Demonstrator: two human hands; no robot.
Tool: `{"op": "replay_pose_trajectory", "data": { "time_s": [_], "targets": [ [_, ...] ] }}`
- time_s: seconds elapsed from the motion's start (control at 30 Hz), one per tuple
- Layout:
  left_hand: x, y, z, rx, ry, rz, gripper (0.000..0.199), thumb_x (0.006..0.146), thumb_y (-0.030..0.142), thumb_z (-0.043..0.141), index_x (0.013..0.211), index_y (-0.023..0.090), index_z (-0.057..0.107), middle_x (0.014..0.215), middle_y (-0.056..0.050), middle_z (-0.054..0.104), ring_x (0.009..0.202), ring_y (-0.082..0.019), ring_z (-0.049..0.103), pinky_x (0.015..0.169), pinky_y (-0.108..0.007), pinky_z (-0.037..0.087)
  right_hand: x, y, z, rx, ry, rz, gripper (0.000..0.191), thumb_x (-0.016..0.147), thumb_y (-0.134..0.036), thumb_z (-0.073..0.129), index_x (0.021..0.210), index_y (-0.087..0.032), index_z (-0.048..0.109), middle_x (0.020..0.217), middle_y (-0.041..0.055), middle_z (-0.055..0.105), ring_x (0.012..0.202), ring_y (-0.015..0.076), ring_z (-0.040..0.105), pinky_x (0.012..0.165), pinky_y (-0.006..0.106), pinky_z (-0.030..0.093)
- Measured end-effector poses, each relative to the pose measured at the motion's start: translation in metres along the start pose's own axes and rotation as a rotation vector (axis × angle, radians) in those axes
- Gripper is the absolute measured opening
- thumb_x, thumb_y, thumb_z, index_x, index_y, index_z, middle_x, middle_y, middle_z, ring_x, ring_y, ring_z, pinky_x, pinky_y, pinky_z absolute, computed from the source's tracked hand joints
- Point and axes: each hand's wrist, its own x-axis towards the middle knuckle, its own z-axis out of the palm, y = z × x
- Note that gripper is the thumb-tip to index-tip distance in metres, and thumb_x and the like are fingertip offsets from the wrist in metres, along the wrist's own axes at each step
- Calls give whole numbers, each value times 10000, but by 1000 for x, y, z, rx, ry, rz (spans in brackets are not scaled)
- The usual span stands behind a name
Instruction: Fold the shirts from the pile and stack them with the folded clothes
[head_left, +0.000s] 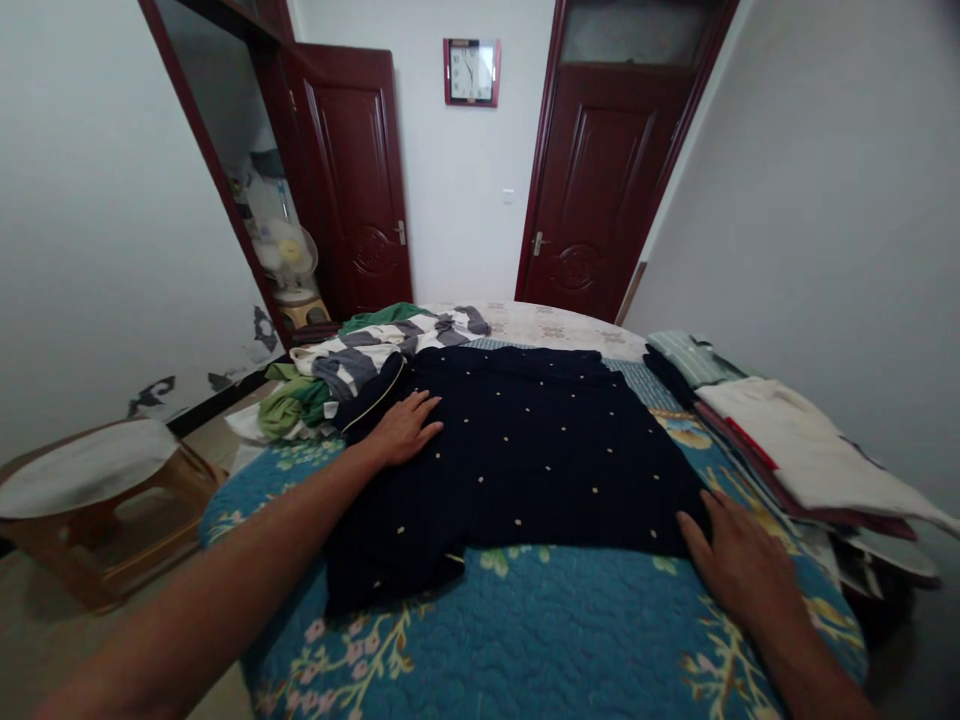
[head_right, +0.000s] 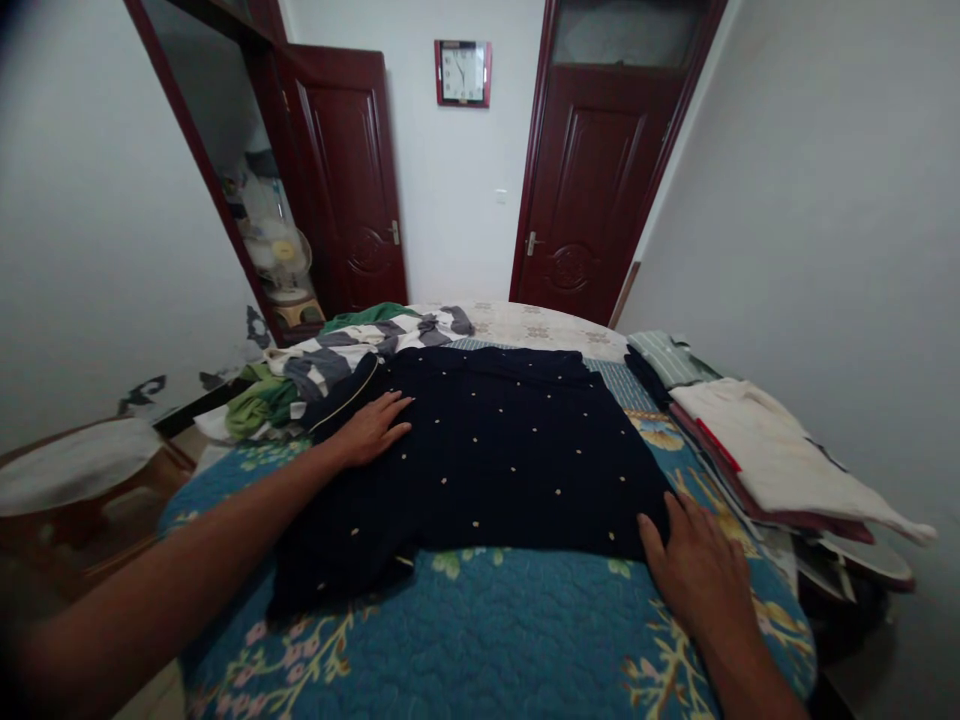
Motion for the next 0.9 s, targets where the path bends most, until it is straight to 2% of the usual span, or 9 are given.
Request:
{"op": "replay_pose_trajectory", "data": {
  "time_s": [0.1,0.23,0.33,0.47,0.57,0.63,0.77,0.9],
  "targets": [
    [-41,-3,1,-18,-36,65,737,1054,657,342,1656,243,434,1744,-123,367,1616,-348,318,1296,-560,281,0,-4,-5,27,78,-86,735,1036,-579,275,1506,-100,577,1602,202,523,1529,387,421,1226,620,351],
    [-78,-20,1,-39,22,53,701,1058,619,378,1616,211,493,1705,-147,432,1598,-342,360,1301,-563,281,2,-1,-1,94,15,-211,664,1039,-561,300,1448,-169,646,1557,160,587,1474,378,501,1179,654,405],
    [-97,-30,-1,-63,90,28,627,1059,557,411,1550,200,567,1652,-158,506,1562,-332,426,1290,-571,317,3,9,9,109,10,-173,691,1032,-591,293,1445,-170,653,1556,167,586,1478,397,497,1119,670,465],
    [-124,-35,-3,-150,222,28,538,1053,499,431,1420,185,668,1552,-154,616,1499,-303,519,1258,-512,411,5,21,17,130,36,-100,677,1019,-581,317,1412,-166,679,1532,189,599,1428,423,547,1087,694,493],
    [-149,-36,-5,-224,287,28,471,1037,451,452,1343,207,713,1471,-132,685,1392,-281,627,1216,-480,477,3,24,11,229,87,-92,609,1005,-515,366,1292,-125,736,1448,211,657,1356,395,615,1149,615,485],
    [-168,-38,-6,-267,269,83,436,1022,386,455,1331,239,725,1459,-103,698,1374,-268,643,1200,-466,498,0,24,2,338,132,-92,527,981,-457,417,1213,-129,757,1373,196,705,1304,356,655,1172,552,486],
    [-203,-42,-7,-259,195,264,556,922,269,532,1459,342,658,1594,-34,591,1502,-296,519,1269,-507,409,-9,24,-13,494,150,-178,393,863,-312,515,1142,-200,769,1279,124,758,1263,307,676,1178,524,488],
    [-221,-40,-6,-178,182,342,704,913,307,626,1600,407,503,1657,-20,517,1503,-324,514,1270,-523,409,-15,27,-20,512,99,-261,367,822,-253,557,1119,-216,770,1274,115,759,1255,305,678,1169,538,490]
  ]
}}
